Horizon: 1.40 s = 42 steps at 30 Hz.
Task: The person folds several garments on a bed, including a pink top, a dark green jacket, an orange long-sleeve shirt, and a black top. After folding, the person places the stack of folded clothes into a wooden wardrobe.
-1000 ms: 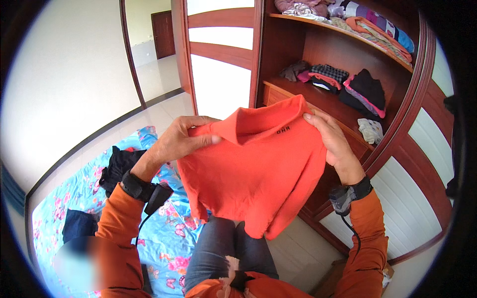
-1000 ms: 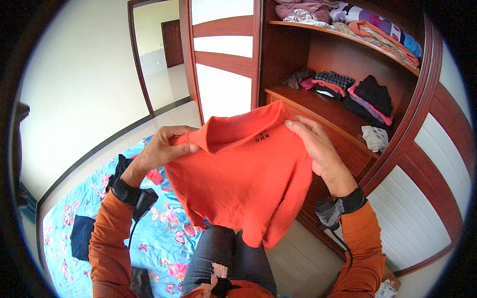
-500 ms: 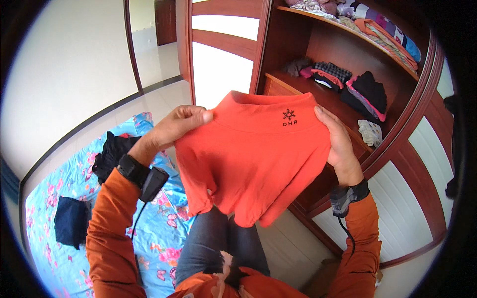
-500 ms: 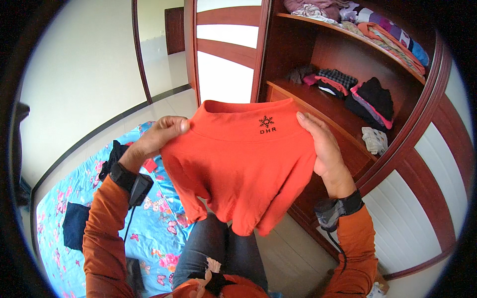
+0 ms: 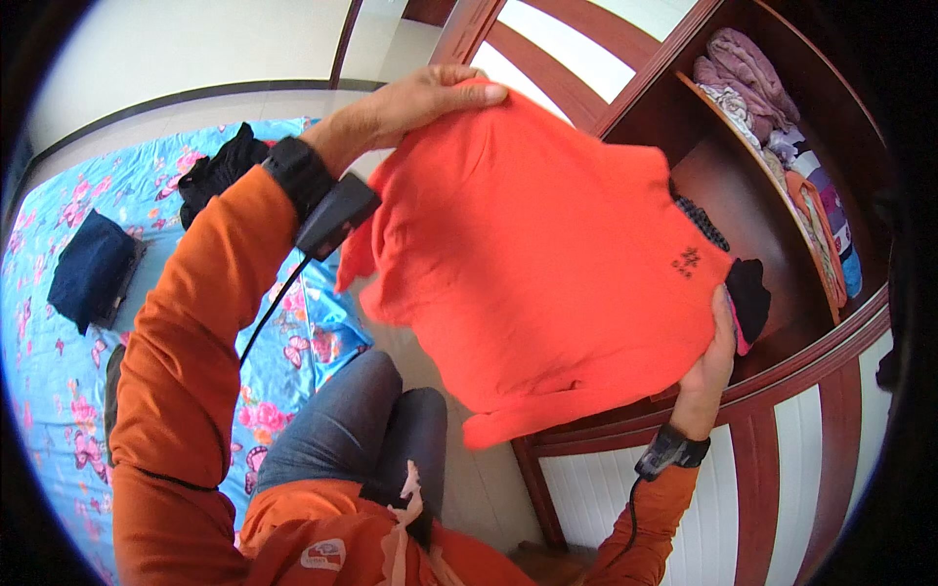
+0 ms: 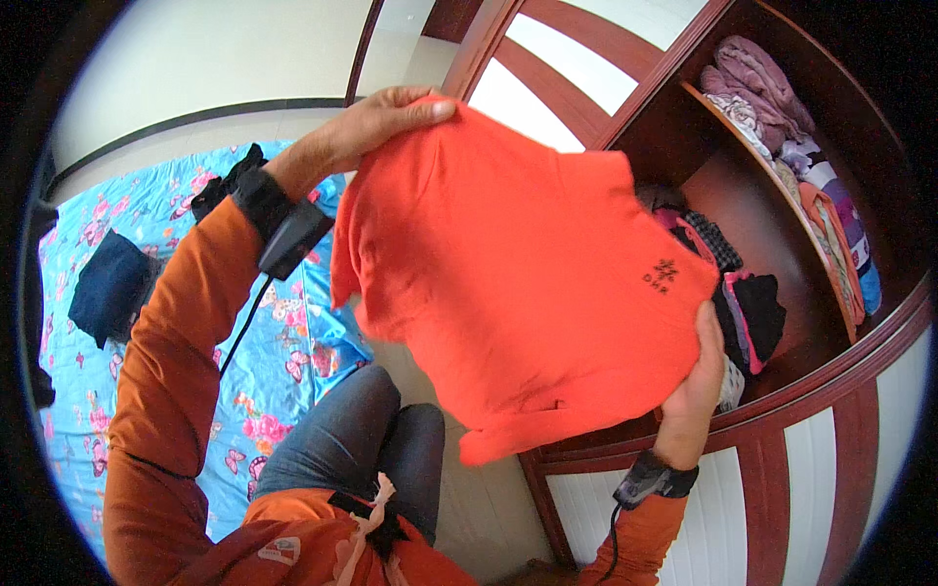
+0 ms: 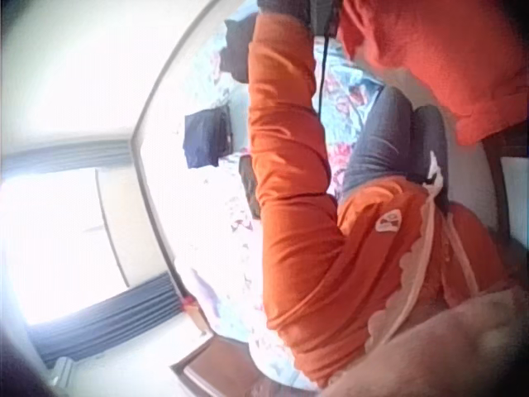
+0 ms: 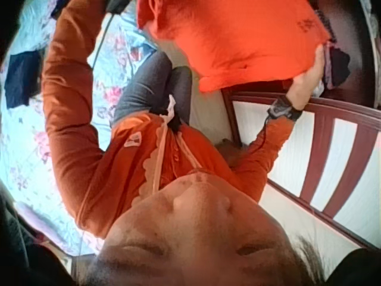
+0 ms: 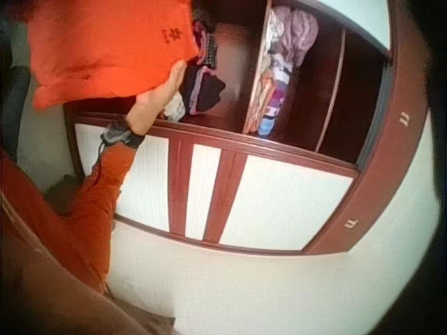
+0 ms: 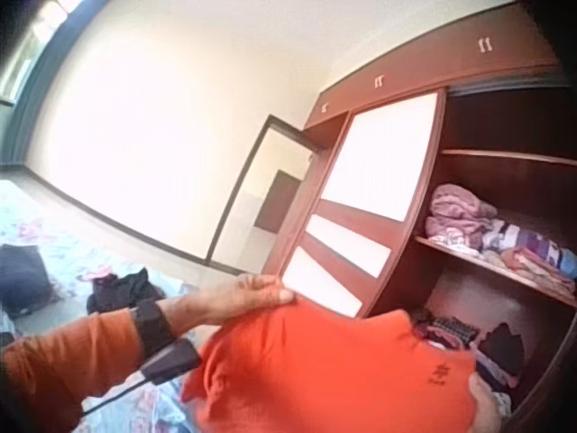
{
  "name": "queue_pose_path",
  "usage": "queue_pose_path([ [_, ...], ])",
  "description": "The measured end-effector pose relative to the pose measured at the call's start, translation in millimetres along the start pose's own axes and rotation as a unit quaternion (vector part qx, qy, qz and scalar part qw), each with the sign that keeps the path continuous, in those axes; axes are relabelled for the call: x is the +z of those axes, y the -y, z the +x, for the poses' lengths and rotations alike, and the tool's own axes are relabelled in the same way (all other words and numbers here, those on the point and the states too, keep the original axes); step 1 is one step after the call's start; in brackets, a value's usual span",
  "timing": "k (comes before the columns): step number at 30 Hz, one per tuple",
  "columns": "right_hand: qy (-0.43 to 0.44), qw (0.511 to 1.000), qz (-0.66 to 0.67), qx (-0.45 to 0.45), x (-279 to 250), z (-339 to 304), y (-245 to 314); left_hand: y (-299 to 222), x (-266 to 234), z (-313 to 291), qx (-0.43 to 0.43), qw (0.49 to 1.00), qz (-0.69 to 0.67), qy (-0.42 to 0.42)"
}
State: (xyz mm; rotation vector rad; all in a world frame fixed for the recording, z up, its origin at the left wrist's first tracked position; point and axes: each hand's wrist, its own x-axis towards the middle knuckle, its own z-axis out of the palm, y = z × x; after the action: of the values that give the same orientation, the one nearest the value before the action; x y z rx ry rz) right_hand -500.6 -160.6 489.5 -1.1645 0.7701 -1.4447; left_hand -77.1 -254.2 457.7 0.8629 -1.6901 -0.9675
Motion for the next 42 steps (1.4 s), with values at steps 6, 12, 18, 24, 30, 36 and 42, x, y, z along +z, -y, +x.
queue_pose_path([
  [6, 0.048, 0.973, -0.225, -0.008, -15.8, 29.3, -27.7, 24.3, -6.3, 16.2, 0.052, 0.951, 0.297, -0.074],
  [12, 0.087, 0.971, -0.221, -0.025, -14.0, 28.4, -40.3, 45.5, -17.3, 11.0, 0.157, 0.819, 0.538, -0.125],
  [18, 0.06, 0.96, -0.274, -0.029, 11.2, 21.7, -49.4, 76.2, -4.1, -2.0, 0.003, 0.882, 0.448, -0.142],
  [24, 0.108, 0.957, -0.265, -0.043, 26.6, 13.3, -59.1, 124.3, 10.2, -10.8, -0.082, 0.915, 0.376, -0.122],
  [30, 0.113, 0.964, -0.242, -0.015, 54.2, -11.6, -83.7, 167.4, 35.9, -22.0, -0.241, 0.922, -0.105, -0.284],
  [36, 0.341, 0.901, -0.266, -0.006, 112.6, -101.6, -144.5, 143.8, 72.4, -71.0, -0.155, 0.947, -0.228, -0.167],
  [42, 0.315, 0.904, -0.284, -0.059, 117.6, -107.4, -233.1, 111.8, 105.8, -196.8, -0.248, 0.952, -0.136, 0.114],
])
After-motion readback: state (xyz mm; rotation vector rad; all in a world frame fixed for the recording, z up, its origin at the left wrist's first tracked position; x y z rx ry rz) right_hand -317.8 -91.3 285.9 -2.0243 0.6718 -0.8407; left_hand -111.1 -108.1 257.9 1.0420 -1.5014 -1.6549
